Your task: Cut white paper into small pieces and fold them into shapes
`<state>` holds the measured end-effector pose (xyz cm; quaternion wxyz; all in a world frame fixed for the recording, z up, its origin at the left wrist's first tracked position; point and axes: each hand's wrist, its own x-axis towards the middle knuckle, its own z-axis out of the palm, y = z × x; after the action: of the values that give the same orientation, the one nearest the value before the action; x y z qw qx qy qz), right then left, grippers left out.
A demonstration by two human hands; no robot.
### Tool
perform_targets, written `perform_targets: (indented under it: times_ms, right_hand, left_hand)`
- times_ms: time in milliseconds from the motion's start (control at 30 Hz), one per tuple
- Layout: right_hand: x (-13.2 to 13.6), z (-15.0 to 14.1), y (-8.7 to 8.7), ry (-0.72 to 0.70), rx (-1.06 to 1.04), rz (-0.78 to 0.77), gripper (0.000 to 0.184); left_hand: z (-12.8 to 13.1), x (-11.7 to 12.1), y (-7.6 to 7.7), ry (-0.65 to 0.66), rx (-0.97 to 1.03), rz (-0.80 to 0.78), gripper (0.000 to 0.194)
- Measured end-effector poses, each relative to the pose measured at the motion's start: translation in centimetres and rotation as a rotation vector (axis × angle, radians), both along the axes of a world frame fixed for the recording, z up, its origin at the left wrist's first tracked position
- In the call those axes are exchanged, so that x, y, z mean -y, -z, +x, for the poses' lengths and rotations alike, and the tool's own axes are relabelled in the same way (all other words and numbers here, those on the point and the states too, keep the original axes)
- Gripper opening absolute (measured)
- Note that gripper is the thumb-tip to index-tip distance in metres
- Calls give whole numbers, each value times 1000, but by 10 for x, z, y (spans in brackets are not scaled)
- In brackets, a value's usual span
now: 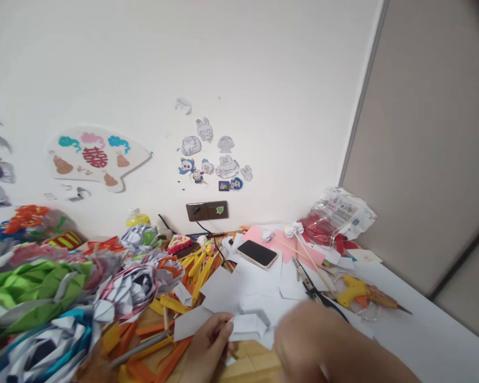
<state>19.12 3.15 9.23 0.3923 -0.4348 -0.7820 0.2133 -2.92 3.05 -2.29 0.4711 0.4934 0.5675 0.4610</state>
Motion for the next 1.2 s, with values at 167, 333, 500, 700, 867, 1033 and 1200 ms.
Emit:
perform_targets:
  times_ms: [167, 333, 500, 700, 867, 1033, 1200]
  right_hand:
    - [-34, -23, 8, -14, 157, -65, 8]
    - [-43, -35, 76, -166, -29, -340, 14]
    - [-44, -49, 115, -255, -326, -488, 16]
    - [-47, -53, 120, -289, -497, -583, 34]
    - [-45, -52, 118, -240, -541, -599, 42]
    - [-43, -53, 114, -196, -545, -605, 41]
    - [-42, -53, 116, -225, -513, -532, 35]
  left_hand:
    - [0, -1, 2, -40, 51, 44, 33]
    - [2, 0, -3, -54, 23, 47, 32]
    - [3, 1, -5, -48, 79, 3, 35]
    - [3, 1, -12, -25, 148, -17, 35]
    - [3, 1, -15, -44, 172, -43, 39]
    - [5, 1, -13, -77, 210, -33, 36]
    - [3, 1, -13, -74, 208, -31, 35]
